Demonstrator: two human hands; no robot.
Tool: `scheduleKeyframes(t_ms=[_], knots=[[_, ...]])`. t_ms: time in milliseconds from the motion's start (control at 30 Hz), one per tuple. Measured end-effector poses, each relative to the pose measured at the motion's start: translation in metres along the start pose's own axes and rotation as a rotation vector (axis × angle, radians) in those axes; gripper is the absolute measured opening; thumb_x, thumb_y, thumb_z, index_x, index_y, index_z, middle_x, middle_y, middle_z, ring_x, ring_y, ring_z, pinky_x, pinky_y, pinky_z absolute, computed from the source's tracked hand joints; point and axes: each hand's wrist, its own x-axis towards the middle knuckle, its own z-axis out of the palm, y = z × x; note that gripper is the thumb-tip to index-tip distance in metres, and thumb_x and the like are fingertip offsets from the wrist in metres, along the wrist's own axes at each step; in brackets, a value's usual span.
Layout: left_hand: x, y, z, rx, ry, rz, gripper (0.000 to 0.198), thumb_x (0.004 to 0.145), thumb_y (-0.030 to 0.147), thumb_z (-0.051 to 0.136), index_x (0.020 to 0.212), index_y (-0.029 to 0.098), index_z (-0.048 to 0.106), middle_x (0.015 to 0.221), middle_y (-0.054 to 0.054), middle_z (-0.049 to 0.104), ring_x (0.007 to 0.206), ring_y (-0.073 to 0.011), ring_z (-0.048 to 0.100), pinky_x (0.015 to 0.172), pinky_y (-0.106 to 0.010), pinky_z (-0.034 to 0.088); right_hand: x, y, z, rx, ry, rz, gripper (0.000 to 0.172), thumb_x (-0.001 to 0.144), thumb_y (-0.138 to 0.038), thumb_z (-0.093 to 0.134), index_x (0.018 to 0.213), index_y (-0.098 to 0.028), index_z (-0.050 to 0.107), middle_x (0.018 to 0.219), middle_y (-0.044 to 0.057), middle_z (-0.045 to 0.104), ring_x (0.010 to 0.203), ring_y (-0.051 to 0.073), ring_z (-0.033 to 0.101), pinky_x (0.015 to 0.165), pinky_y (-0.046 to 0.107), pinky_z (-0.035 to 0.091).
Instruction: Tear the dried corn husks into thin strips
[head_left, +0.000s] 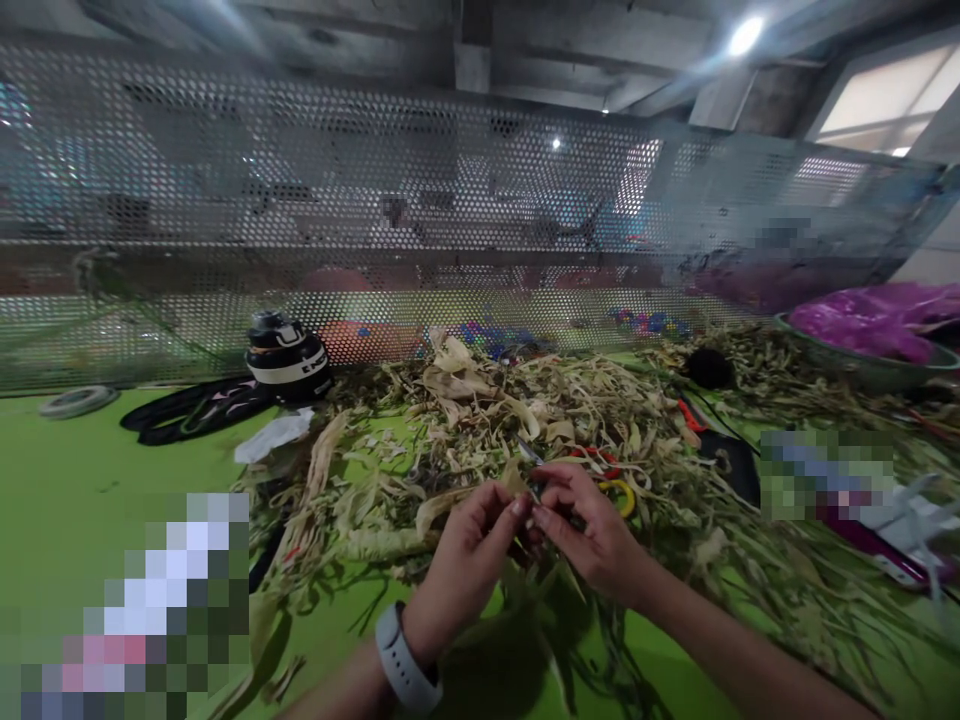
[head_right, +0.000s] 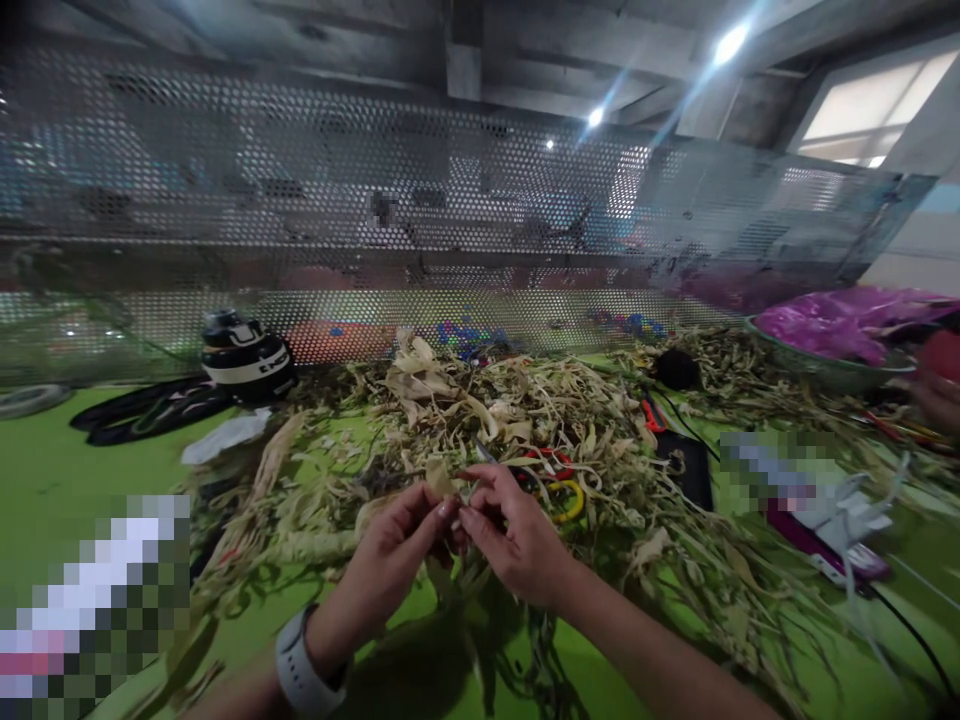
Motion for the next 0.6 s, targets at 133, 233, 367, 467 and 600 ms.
scheduleKeyframes(t_ms=[133,233,367,467,600], knots=[[0.000,0.003,0.000,-0.030,-0.035,0.006,0.026,0.079,0.040,0.057,0.077,0.017,0.044,0.061,0.004,0.051,0.056,-0.0086,0.047,0.054,-0.021,0.041,-0.001,-0.001,0.002,0.091,0.034,0.028,0.022,0.088,-0.027,0.047,0.109,-0.022,0.042,0.075,0.000,0.056,0.070,0.013,0.056,0.064,0.024,0.045],[-0.001,0.002,-0.001,-0.007,-0.065,0.045,0.023,0.083,0.037,0.052,0.091,0.018,0.042,0.064,0.005,0.050,0.059,-0.0090,0.047,0.057,-0.021,0.041,-0.003,0.000,0.003,0.113,0.075,0.060,0.020,0.086,-0.029,0.050,0.104,-0.022,0.044,0.078,0.001,0.056,0.069,0.013,0.056,0.055,0.021,0.043],[-0.003,-0.002,-0.002,0.089,-0.066,0.108,0.023,0.087,0.032,0.046,0.106,0.021,0.039,0.073,0.002,0.053,0.067,-0.0106,0.050,0.065,-0.023,0.042,-0.003,0.000,0.003,0.100,0.124,0.074,0.017,0.086,-0.029,0.051,0.100,-0.022,0.045,0.077,0.001,0.054,0.067,0.012,0.054,0.050,0.020,0.041],[-0.003,-0.001,-0.005,0.122,-0.055,0.139,0.029,0.087,0.030,0.048,0.112,0.021,0.037,0.078,0.001,0.054,0.073,-0.0116,0.051,0.069,-0.024,0.042,-0.002,-0.001,0.002,0.104,0.153,0.066,0.015,0.085,-0.029,0.051,0.097,-0.022,0.045,0.073,-0.001,0.052,0.062,0.011,0.051,0.049,0.019,0.041],[0.000,0.009,-0.008,0.009,-0.043,0.093,0.034,0.084,0.032,0.052,0.113,0.019,0.040,0.078,0.000,0.055,0.075,-0.0131,0.054,0.066,-0.024,0.045,0.000,-0.001,-0.002,0.094,0.203,0.048,0.014,0.085,-0.028,0.051,0.096,-0.022,0.045,0.071,-0.002,0.051,0.056,0.009,0.048,0.047,0.019,0.040]])
